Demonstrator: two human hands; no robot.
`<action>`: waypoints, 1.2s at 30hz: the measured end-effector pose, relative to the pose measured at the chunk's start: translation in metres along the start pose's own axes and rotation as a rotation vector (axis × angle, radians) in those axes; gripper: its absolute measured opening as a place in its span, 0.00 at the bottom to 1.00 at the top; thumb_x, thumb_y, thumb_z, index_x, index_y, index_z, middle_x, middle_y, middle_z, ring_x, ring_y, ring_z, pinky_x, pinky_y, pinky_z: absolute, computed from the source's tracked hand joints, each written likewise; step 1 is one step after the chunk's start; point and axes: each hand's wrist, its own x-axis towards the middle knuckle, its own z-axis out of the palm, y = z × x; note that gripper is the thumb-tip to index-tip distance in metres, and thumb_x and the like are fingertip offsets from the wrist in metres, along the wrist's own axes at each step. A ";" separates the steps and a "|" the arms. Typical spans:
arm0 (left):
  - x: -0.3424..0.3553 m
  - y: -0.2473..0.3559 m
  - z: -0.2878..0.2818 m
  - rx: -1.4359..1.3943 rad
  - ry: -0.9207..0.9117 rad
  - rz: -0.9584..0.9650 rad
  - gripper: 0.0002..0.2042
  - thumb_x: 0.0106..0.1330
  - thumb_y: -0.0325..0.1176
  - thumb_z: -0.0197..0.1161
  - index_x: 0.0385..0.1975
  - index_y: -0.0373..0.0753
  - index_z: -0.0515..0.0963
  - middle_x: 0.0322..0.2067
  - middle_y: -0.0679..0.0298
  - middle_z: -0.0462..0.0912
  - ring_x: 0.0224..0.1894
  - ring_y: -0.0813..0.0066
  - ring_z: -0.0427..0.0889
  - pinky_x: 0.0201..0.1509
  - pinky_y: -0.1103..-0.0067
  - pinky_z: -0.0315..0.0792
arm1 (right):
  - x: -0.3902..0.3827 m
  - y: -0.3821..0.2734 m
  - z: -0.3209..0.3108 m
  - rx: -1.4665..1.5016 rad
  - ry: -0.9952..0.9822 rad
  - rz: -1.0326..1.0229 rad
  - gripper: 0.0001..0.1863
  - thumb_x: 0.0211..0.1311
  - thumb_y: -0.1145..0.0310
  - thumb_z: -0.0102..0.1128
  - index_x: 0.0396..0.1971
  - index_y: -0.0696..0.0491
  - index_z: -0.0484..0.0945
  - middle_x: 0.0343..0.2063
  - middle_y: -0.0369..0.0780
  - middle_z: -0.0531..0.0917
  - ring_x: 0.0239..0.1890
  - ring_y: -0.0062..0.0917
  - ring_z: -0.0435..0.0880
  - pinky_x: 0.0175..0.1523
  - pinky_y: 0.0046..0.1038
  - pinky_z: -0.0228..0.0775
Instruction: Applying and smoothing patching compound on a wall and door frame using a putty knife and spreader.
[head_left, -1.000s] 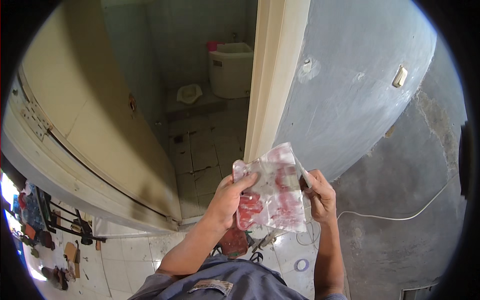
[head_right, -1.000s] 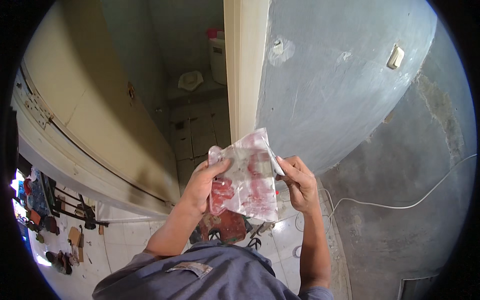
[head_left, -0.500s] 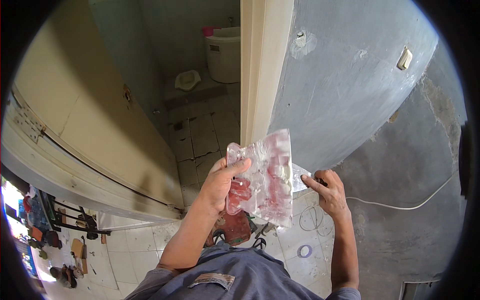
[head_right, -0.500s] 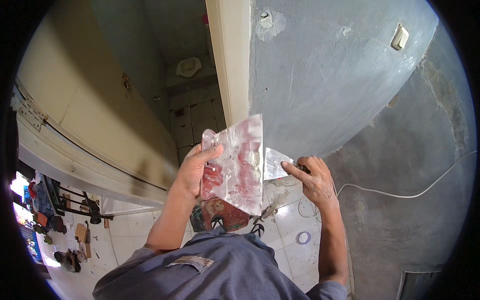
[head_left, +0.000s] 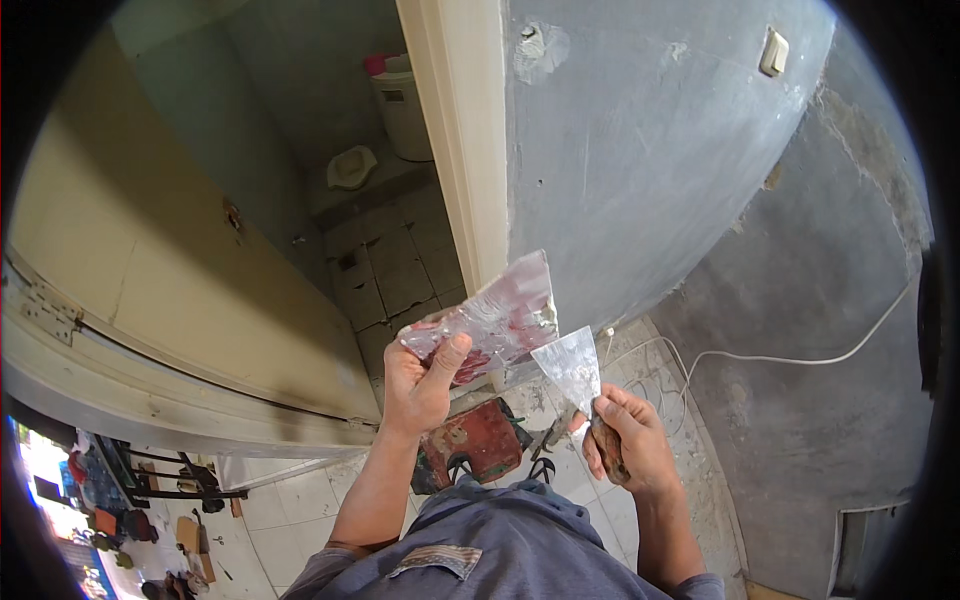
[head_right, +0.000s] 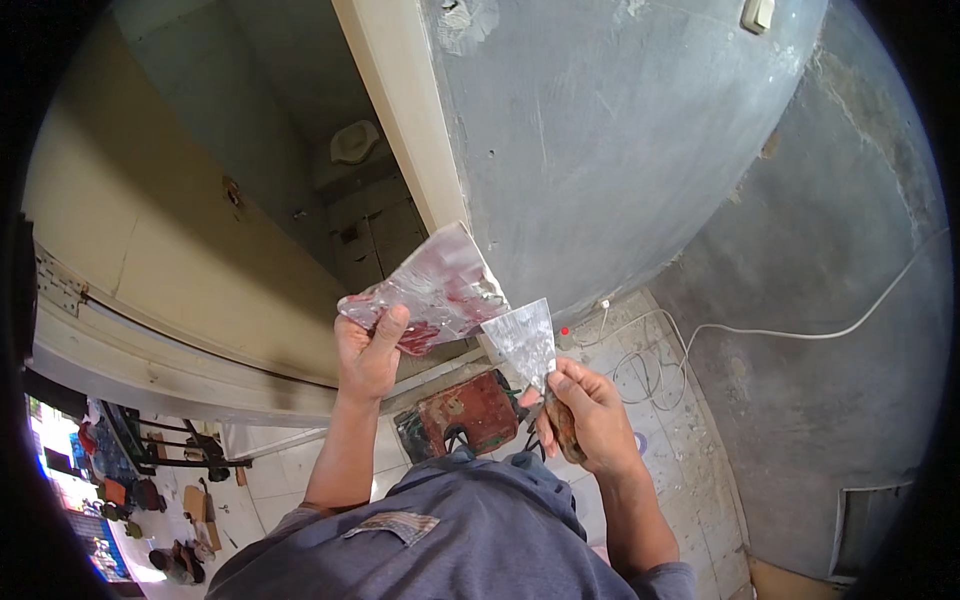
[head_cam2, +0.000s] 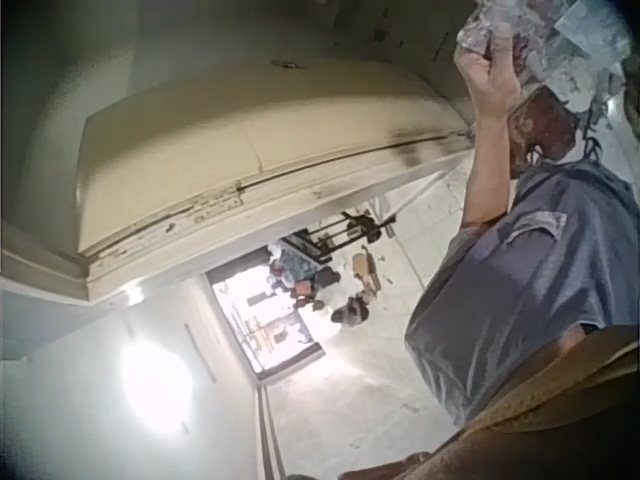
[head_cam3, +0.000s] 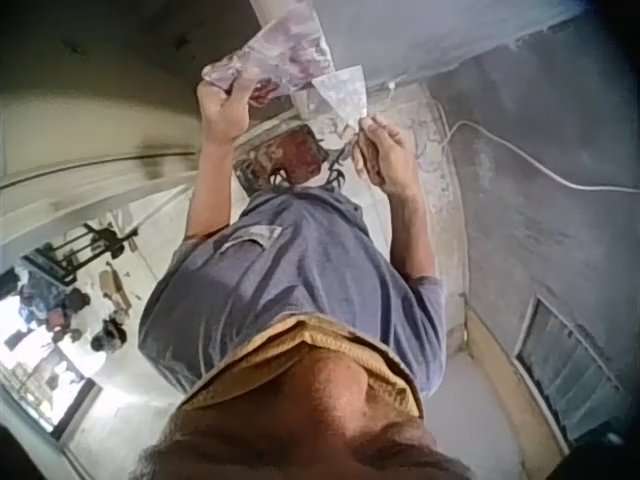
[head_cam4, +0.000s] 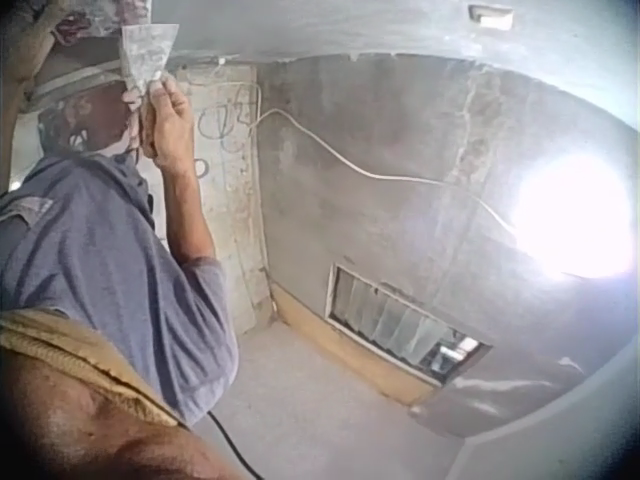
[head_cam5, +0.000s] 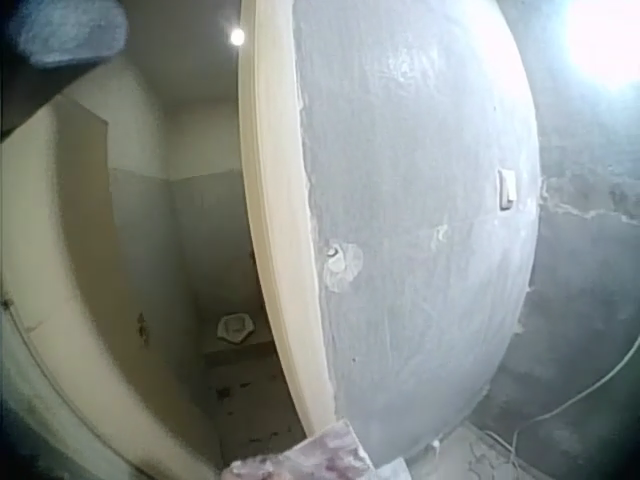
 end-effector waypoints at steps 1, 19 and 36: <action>-0.002 -0.002 -0.001 0.036 -0.034 0.022 0.11 0.68 0.30 0.61 0.44 0.29 0.79 0.36 0.67 0.83 0.37 0.85 0.76 0.43 0.84 0.71 | 0.002 0.000 0.003 0.027 0.050 -0.007 0.12 0.71 0.69 0.43 0.39 0.63 0.72 0.27 0.43 0.82 0.10 0.21 0.73 0.13 0.21 0.64; -0.010 -0.008 -0.039 0.550 -0.440 0.425 0.24 0.48 0.14 0.56 0.48 0.38 0.80 0.45 0.56 0.84 0.48 0.59 0.84 0.51 0.73 0.78 | -0.002 -0.021 0.014 -0.062 -0.038 0.127 0.13 0.71 0.70 0.43 0.37 0.64 0.75 0.27 0.44 0.82 0.08 0.17 0.68 0.10 0.18 0.57; -0.060 -0.049 -0.083 0.623 0.073 -0.124 0.14 0.65 0.38 0.60 0.40 0.31 0.80 0.20 0.52 0.80 0.22 0.76 0.74 0.30 0.75 0.71 | 0.079 -0.135 0.012 -0.735 -0.031 -0.985 0.13 0.69 0.76 0.49 0.49 0.63 0.77 0.28 0.38 0.78 0.27 0.18 0.75 0.37 0.20 0.70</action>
